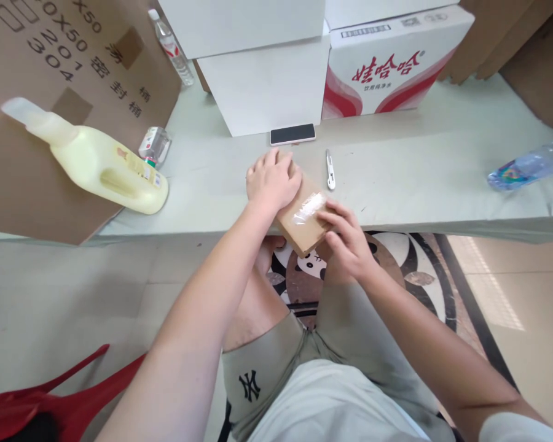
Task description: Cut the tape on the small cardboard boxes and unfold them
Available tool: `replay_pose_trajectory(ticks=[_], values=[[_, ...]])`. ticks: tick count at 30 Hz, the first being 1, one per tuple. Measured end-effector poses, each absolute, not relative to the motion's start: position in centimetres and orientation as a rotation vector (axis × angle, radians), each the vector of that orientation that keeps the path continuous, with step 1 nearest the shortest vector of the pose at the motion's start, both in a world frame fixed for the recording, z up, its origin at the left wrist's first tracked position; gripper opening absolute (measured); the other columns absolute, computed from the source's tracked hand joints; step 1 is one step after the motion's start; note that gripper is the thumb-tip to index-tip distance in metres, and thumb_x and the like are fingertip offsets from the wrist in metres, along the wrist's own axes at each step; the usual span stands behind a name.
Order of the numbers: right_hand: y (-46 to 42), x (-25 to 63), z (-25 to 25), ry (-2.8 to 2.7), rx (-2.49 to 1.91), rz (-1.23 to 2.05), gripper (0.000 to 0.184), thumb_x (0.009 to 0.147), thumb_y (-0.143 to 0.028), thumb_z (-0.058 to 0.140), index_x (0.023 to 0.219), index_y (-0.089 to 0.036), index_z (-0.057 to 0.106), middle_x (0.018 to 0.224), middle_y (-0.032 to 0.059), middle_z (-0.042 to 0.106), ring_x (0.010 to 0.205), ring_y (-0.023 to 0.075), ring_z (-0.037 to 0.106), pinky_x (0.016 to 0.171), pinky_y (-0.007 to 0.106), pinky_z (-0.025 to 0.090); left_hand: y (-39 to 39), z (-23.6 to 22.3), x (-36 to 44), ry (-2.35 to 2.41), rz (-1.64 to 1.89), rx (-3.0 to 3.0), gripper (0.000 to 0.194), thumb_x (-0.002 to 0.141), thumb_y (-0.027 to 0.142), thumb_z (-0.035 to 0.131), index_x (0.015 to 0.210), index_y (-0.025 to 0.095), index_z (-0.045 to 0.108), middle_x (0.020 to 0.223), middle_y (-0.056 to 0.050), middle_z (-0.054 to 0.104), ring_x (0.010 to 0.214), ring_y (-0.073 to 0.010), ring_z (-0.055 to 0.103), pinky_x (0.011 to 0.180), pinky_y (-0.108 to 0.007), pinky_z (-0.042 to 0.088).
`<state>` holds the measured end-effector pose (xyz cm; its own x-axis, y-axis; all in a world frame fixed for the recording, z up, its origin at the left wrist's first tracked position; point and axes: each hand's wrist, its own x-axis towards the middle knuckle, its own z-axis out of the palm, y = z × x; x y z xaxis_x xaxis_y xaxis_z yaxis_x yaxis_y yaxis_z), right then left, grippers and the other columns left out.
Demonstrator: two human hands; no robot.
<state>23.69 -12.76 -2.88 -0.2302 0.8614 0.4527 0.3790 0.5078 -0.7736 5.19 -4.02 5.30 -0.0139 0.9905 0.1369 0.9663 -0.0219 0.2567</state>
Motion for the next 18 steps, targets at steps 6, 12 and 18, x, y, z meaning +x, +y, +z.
replay_pose_trajectory(ticks=[6, 12, 18], values=[[-5.3, 25.0, -4.4, -1.728, -1.522, 0.546, 0.04, 0.091, -0.029, 0.043, 0.126, -0.02, 0.061, 0.123, 0.0147, 0.06, 0.114, 0.0277, 0.059, 0.097, 0.046, 0.05, -3.9, 5.7, 5.2, 2.17, 0.236, 2.133, 0.052, 0.095, 0.045, 0.028, 0.141, 0.036, 0.05, 0.153, -0.004, 0.043, 0.135, -0.0316, 0.044, 0.11, -0.051, 0.036], [-0.7, 24.3, -6.2, -2.076, -1.788, 0.446, 0.031, 0.083, -0.034, 0.054, 0.107, -0.023, 0.069, 0.123, 0.0158, 0.061, 0.117, 0.0372, 0.05, 0.095, 0.053, 0.04, -3.7, 5.8, 5.3, 2.189, 0.186, 2.111, 0.052, 0.095, 0.046, 0.027, 0.14, 0.036, 0.05, 0.154, -0.004, 0.041, 0.132, -0.0316, 0.045, 0.109, -0.05, 0.036], [-2.6, 26.2, -7.0, -1.817, -1.75, 0.517, 0.019, 0.079, -0.032, 0.052, 0.093, -0.021, 0.06, 0.075, 0.0055, 0.059, 0.073, 0.0229, 0.052, 0.068, 0.035, 0.041, -3.8, 5.4, 5.1, 2.169, 0.228, 2.11, 0.049, 0.095, 0.046, 0.031, 0.138, 0.035, 0.051, 0.151, -0.004, 0.044, 0.131, -0.0317, 0.046, 0.108, -0.05, 0.037]])
